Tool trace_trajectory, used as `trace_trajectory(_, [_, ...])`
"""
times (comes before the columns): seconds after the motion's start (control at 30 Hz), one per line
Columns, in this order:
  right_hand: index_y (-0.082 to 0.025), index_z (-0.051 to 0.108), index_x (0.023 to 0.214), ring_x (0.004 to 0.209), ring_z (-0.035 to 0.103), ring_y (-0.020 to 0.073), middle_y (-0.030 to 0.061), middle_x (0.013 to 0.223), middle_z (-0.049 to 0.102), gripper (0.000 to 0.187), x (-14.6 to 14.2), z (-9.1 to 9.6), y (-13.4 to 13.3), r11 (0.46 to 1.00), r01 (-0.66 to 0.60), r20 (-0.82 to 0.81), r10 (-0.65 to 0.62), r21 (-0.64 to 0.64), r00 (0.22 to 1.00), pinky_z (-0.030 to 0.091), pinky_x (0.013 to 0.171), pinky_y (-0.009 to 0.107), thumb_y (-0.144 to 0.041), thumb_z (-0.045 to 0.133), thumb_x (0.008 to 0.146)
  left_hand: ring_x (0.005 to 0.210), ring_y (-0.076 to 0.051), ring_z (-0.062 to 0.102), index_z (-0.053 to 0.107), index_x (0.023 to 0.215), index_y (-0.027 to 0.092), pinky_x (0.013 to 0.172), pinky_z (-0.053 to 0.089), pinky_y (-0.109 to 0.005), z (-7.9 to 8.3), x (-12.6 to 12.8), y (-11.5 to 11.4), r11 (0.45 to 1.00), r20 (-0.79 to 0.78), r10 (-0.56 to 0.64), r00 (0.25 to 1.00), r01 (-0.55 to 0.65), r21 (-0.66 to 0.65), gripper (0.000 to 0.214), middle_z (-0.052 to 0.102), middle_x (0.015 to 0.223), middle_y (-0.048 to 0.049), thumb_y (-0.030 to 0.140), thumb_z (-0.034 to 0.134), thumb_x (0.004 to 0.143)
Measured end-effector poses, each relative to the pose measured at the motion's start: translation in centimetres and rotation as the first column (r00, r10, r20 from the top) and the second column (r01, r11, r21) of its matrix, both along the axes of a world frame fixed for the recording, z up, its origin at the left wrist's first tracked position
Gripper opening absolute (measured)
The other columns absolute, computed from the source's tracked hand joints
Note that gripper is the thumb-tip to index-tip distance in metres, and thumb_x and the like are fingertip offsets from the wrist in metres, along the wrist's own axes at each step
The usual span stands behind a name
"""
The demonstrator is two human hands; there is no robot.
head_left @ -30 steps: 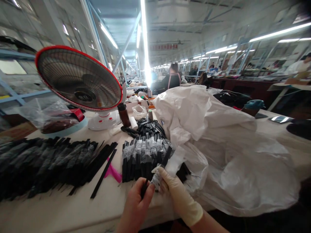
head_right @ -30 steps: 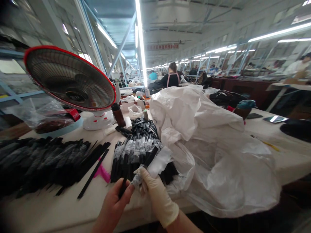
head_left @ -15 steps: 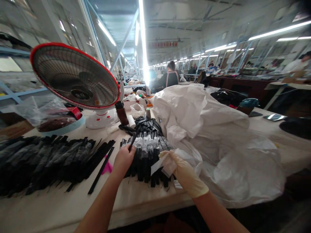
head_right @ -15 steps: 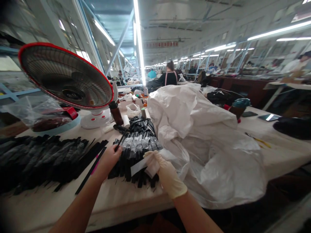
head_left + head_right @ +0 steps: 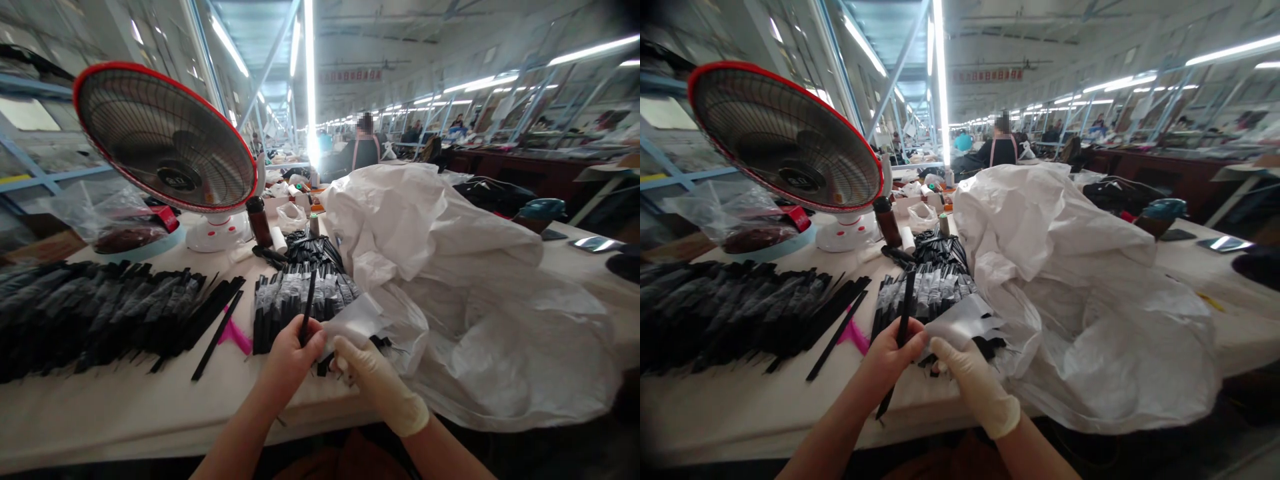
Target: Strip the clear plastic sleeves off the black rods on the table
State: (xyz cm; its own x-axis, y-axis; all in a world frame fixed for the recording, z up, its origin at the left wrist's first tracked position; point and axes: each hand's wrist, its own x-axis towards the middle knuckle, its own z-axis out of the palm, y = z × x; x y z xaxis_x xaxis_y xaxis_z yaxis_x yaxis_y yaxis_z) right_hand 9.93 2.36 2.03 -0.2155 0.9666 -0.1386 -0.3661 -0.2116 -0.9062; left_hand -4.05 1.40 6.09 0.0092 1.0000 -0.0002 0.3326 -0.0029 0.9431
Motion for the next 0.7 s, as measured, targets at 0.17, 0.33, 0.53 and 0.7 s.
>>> trace_trajectory(0.17, [-0.017, 0.058, 0.061, 0.048, 0.043, 0.0079, -0.0055, 0.053, 0.049, 0.033, 0.6, -0.1, 1.1, 0.987, 0.145, -0.058, -0.150, -0.071, 0.987, 0.035, 0.047, 0.021, -0.044, 0.076, 0.064, 0.045, -0.006, 0.041, 0.050, 0.081, 0.018, 0.043, 0.031, -0.019, 0.1, -0.7, -1.6, 0.985, 0.127, -0.053, 0.990, 0.073, -0.157, 0.029, 0.054, 0.068, 0.0039, 0.047, 0.048, 0.083])
trace_trajectory(0.33, [-0.017, 0.056, 0.061, 0.047, 0.042, 0.0077, -0.0056, 0.053, 0.049, 0.036, 1.1, 0.0, 2.4, 0.967, 0.239, -0.015, -0.241, -0.089, 0.970, 0.036, 0.047, 0.022, -0.048, 0.074, 0.065, 0.042, -0.006, 0.043, 0.054, 0.086, 0.015, 0.038, 0.025, -0.018, -1.1, -1.0, -4.2, 0.913, 0.202, -0.181, 0.963, 0.241, -0.330, 0.044, 0.053, 0.065, 0.0033, 0.058, 0.041, 0.083])
trace_trajectory(0.53, [-0.018, 0.055, 0.060, 0.047, 0.042, 0.0081, -0.0054, 0.053, 0.047, 0.037, 0.7, 0.0, 2.7, 0.962, 0.268, 0.007, -0.268, -0.059, 0.963, 0.032, 0.046, 0.022, -0.049, 0.073, 0.065, 0.045, -0.007, 0.047, 0.056, 0.082, 0.015, 0.044, 0.032, -0.019, -2.9, 0.3, -4.9, 0.936, 0.055, -0.226, 0.973, 0.233, -0.266, 0.037, 0.051, 0.061, 0.0042, 0.045, 0.037, 0.089])
trace_trajectory(0.7, [-0.018, 0.055, 0.059, 0.049, 0.041, 0.0087, -0.0052, 0.052, 0.047, 0.037, 0.7, -0.5, 1.8, 0.980, 0.179, 0.204, -0.193, 0.087, 0.960, 0.031, 0.049, 0.023, -0.051, 0.066, 0.073, 0.041, -0.007, 0.046, 0.055, 0.086, 0.015, 0.038, 0.028, -0.018, -3.1, 0.1, -4.0, 0.891, 0.158, -0.234, 0.959, 0.276, -0.359, 0.038, 0.051, 0.060, 0.0047, 0.048, 0.036, 0.087])
